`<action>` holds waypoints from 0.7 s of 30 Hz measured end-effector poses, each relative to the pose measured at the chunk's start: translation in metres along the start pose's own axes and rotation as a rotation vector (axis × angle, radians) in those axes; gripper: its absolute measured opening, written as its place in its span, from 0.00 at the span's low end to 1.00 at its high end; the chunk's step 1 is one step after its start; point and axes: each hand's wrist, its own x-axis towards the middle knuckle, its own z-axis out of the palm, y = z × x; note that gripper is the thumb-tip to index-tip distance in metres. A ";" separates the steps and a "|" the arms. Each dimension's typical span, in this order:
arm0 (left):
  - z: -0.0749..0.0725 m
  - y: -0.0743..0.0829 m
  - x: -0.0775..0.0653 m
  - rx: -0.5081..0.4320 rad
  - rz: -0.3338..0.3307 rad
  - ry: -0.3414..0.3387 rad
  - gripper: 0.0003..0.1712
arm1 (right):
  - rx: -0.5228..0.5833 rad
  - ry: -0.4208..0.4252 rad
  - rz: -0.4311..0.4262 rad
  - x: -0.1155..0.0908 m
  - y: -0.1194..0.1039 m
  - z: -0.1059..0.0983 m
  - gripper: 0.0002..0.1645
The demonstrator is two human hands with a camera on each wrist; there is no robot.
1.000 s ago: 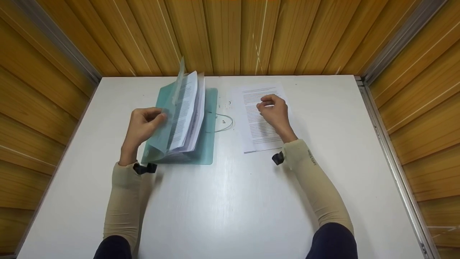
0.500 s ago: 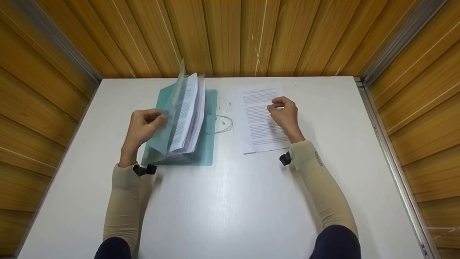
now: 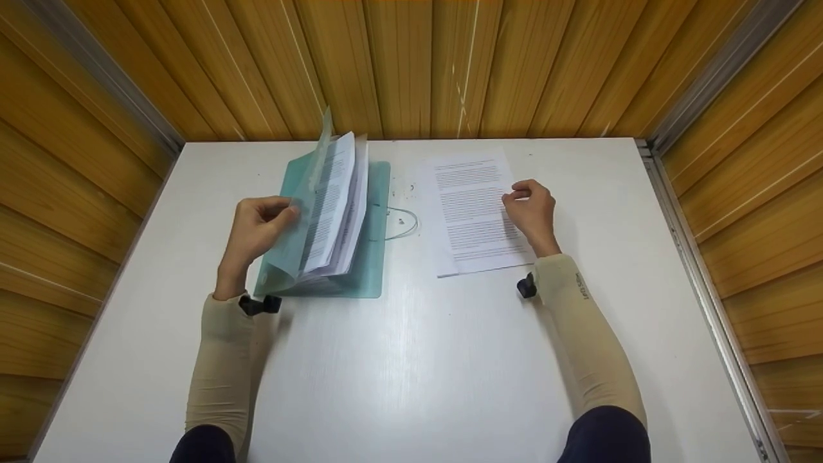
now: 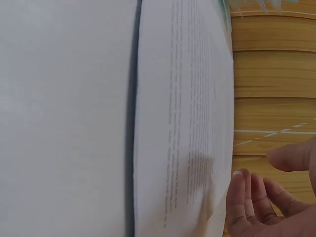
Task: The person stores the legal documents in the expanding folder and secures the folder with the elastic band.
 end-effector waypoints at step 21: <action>0.000 -0.002 0.000 -0.003 0.033 0.007 0.13 | -0.077 -0.016 -0.011 0.000 0.030 -0.011 0.31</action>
